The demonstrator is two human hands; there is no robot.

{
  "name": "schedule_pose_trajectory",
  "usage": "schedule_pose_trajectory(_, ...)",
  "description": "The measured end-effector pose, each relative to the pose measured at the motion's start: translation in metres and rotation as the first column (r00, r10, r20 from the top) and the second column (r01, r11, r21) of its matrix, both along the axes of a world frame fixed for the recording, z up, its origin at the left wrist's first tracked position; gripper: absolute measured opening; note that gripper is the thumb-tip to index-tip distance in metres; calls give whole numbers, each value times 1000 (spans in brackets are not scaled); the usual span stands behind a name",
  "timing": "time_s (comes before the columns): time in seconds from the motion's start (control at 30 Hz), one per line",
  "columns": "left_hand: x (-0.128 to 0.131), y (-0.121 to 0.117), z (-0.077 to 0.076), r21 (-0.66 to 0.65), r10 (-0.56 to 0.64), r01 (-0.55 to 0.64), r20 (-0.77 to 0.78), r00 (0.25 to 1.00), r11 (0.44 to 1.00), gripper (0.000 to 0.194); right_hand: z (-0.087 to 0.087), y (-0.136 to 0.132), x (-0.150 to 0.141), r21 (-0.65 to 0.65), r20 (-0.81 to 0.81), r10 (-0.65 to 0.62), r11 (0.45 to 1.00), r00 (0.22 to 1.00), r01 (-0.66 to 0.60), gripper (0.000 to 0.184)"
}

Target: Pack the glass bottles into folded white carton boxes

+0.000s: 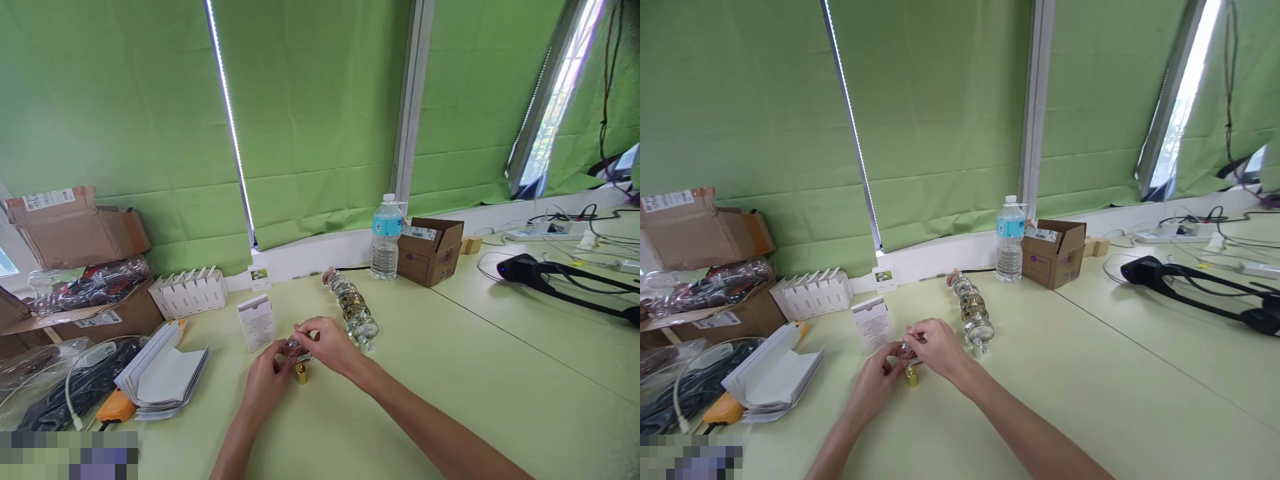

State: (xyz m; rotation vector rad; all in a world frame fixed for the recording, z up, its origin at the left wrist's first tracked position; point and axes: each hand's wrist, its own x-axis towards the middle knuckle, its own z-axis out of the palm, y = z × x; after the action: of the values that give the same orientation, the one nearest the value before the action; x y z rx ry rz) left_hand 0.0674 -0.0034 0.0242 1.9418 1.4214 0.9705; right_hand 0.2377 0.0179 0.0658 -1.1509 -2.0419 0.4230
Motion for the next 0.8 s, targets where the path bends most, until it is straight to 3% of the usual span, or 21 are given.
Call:
schedule_pose_trajectory(0.3,-1,-1,4,-13,-11,11,4,1000,1000,31,0,-8,-4,68,105,-100,993,989,93,18)
schedule_pose_trajectory(0.4,-2,-2,4,-17,-19,19,6,1000,1000,32,1,-7,-2,71,83,-81,995,993,76,22)
schedule_pose_trajectory(0.57,-2,-2,4,-26,0,0,-13,1000,1000,31,11,-10,1,183,45,-124,977,991,113,22)
schedule_pose_trajectory(0.67,-3,0,3,-22,-5,4,-17,1000,1000,28,14,-18,-2,181,176,-93,982,980,60,26)
schedule_pose_trajectory(0.8,-3,1,4,-12,-17,16,-7,1000,1000,28,6,-27,-9,152,411,-20,987,911,-47,23)
